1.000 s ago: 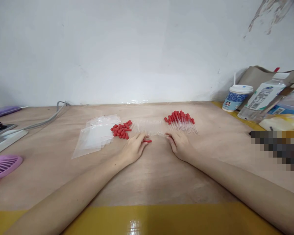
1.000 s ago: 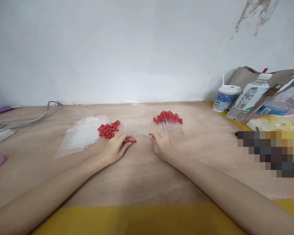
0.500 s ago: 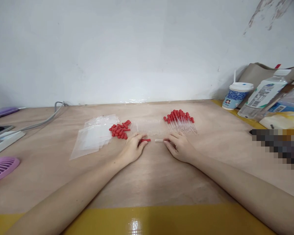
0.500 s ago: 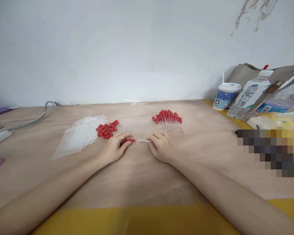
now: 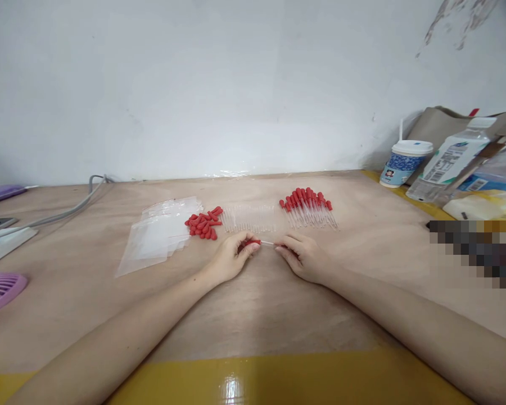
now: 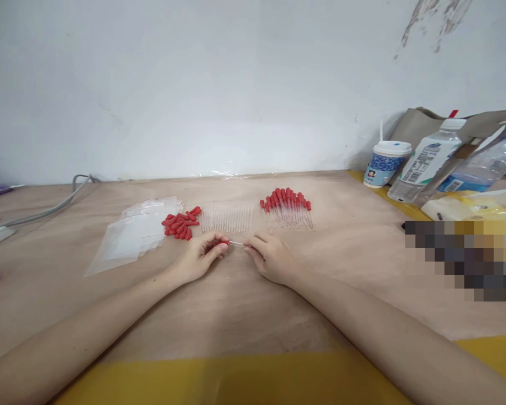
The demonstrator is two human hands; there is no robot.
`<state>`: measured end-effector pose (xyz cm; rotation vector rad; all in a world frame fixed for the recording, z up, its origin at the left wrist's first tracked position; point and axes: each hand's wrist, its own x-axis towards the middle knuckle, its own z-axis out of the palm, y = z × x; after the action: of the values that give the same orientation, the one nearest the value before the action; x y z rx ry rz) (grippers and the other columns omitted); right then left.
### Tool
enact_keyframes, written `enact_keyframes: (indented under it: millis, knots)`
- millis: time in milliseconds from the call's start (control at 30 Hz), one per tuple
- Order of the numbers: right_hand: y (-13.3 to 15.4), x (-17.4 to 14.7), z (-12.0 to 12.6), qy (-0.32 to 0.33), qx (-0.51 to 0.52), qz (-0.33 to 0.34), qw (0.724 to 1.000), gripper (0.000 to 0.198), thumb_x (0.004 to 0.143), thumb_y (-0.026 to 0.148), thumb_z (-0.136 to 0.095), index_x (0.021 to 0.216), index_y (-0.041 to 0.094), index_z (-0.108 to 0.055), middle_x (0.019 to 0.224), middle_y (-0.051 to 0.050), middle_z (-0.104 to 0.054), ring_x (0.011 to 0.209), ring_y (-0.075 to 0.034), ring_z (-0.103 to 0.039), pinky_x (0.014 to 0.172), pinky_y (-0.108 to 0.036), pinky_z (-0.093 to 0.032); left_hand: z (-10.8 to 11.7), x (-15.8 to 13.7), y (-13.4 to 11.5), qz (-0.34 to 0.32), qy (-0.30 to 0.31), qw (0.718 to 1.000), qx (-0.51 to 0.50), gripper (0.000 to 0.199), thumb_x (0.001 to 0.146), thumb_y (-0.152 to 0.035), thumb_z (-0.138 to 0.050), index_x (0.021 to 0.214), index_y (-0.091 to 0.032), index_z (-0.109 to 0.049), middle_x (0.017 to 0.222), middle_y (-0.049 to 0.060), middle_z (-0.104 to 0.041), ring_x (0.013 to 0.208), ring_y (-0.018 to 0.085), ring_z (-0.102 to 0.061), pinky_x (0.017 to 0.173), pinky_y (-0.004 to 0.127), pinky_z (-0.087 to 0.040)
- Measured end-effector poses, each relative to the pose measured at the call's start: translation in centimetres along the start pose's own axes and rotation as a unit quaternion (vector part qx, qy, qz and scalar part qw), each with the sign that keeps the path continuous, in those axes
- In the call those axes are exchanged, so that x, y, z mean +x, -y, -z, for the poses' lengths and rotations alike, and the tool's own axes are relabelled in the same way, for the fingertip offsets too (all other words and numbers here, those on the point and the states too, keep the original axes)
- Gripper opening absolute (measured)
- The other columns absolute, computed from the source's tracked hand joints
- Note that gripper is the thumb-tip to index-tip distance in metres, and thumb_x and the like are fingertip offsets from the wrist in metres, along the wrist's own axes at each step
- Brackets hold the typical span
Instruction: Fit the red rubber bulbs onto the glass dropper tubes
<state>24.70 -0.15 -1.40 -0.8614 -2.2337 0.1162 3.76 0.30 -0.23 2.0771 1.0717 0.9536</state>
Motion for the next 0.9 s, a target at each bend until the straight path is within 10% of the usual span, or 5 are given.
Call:
enact_keyframes:
  millis: [900]
  knots:
    - [-0.73, -0.39, 0.17, -0.002, -0.055, 0.064, 0.996, 0.023, 0.090, 0.022, -0.036, 0.084, 0.015, -0.057, 0.072, -0.006, -0.056, 0.064, -0.014, -0.049, 0.059, -0.025, -0.040, 0.02, -0.12, 0.14, 0.044, 0.043, 0.997, -0.047, 0.019, 0.077, -0.028, -0.059, 0.086, -0.013, -0.065, 0.068, 0.003, -0.066, 0.059, 0.012, -0.060, 0.059, 0.025, -0.049]
